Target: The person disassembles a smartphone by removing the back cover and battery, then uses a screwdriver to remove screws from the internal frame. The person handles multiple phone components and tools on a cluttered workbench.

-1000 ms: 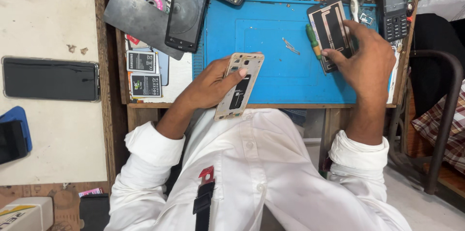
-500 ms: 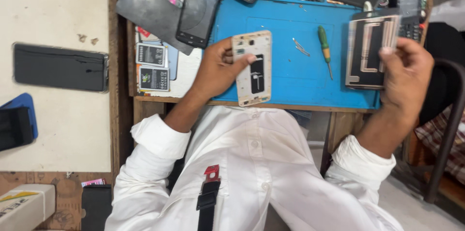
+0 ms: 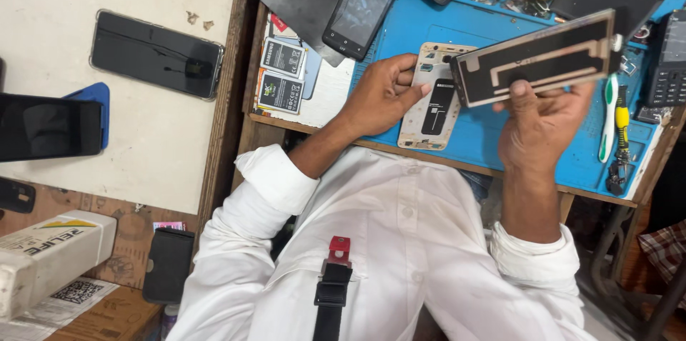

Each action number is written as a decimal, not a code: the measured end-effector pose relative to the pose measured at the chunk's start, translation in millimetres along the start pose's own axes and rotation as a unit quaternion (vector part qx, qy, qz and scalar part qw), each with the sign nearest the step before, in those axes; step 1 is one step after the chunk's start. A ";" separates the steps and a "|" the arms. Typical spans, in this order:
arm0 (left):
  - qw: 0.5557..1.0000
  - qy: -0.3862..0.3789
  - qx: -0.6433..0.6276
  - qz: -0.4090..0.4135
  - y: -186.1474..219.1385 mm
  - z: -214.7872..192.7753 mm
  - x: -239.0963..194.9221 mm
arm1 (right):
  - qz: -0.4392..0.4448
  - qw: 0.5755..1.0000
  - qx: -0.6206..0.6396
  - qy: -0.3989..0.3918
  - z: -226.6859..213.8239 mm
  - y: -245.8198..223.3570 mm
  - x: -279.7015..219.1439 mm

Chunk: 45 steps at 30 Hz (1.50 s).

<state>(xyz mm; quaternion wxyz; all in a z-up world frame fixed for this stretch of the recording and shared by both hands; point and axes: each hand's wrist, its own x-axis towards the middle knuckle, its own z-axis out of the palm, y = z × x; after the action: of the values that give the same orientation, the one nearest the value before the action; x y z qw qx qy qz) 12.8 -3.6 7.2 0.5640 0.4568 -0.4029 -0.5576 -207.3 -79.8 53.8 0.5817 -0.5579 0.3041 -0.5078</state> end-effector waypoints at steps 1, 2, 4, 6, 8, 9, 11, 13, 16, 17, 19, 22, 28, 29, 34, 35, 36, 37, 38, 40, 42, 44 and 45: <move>1.000 0.001 0.006 0.000 1.5 0.4 -0.1 | -0.048 0.998 -0.043 -0.006 1.7 0.8 1.4; 1.000 0.002 0.011 0.001 3.2 0.6 -0.8 | -0.079 0.993 -0.085 -0.012 2.3 1.1 1.4; 1.000 0.002 0.011 0.005 5.7 1.6 -1.6 | -0.125 0.978 -0.169 -0.019 0.1 0.7 -0.1; 1.000 -0.001 0.000 0.011 8.7 2.1 -2.0 | -0.170 0.960 -0.219 -0.042 -0.5 2.2 -0.5; 1.000 0.004 0.024 0.016 11.9 2.6 -3.6 | -0.220 0.945 -0.230 -0.077 2.5 7.2 0.0; 0.999 0.006 0.036 0.019 13.3 2.5 -4.7 | -0.240 0.938 -0.234 -0.089 4.5 9.3 -0.2; 0.999 0.010 0.042 0.033 15.6 2.5 -6.5 | -0.260 0.931 -0.237 -0.095 9.1 13.3 -3.5; 0.998 0.010 0.057 0.041 16.4 3.1 -6.9 | -0.281 0.923 -0.242 -0.106 11.7 16.9 -3.7; 0.995 0.013 0.082 0.047 16.4 2.2 -5.9 | -0.293 0.927 -0.208 -0.109 14.0 21.3 -0.9; 0.995 0.018 0.083 0.051 16.1 3.0 -6.2 | -0.292 0.931 -0.191 -0.108 14.6 22.4 -1.1; 0.995 0.027 0.081 0.052 15.6 4.5 -6.3 | -0.310 0.919 -0.222 -0.105 14.1 22.1 -2.5; 0.993 0.045 0.085 0.064 14.5 6.2 -6.2 | -0.332 0.905 -0.248 -0.100 13.9 23.4 -2.7; 0.988 0.076 0.104 0.084 13.2 9.6 -6.9 | -0.364 0.878 -0.292 -0.102 12.2 23.3 -4.1; 0.988 0.078 0.110 0.079 13.6 8.9 -6.5 | -0.361 0.877 -0.298 -0.105 11.8 22.9 -5.0; 0.985 0.095 0.115 0.085 14.5 9.8 -7.3 | -0.362 0.877 -0.300 -0.097 7.5 27.1 -8.0; 0.985 0.097 0.115 0.086 14.7 9.9 -7.5 | -0.359 0.879 -0.298 -0.096 6.6 28.7 -8.4; 0.984 0.099 0.116 0.087 15.0 9.9 -7.6 | -0.360 0.884 -0.285 -0.093 5.9 30.6 -8.6; 0.983 0.100 0.123 0.088 15.3 9.8 -7.4 | -0.360 0.888 -0.273 -0.091 5.2 32.3 -8.1; 0.982 0.101 0.129 0.089 15.5 9.9 -7.2 | -0.360 0.892 -0.260 -0.088 4.5 34.0 -7.6; 0.982 0.099 0.132 0.089 14.3 10.6 -8.0 | -0.359 0.896 -0.244 -0.091 2.4 36.4 -8.1; 0.984 0.094 0.125 0.091 13.2 10.4 -7.8 | -0.359 0.900 -0.232 -0.090 0.9 37.9 -8.0; 0.982 0.099 0.121 0.110 11.9 10.2 -8.7 | -0.359 0.902 -0.224 -0.086 -0.1 39.1 -7.7; 0.980 0.101 0.119 0.120 11.1 10.2 -9.2 | -0.358 0.903 -0.223 -0.086 -0.6 39.6 -7.8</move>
<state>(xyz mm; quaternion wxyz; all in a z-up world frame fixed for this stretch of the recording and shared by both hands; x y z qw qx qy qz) 5.4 4.5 21.1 0.6059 0.5230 -0.4596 -0.3848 -200.2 -78.3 14.1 0.2453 -0.7855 0.1380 -0.5511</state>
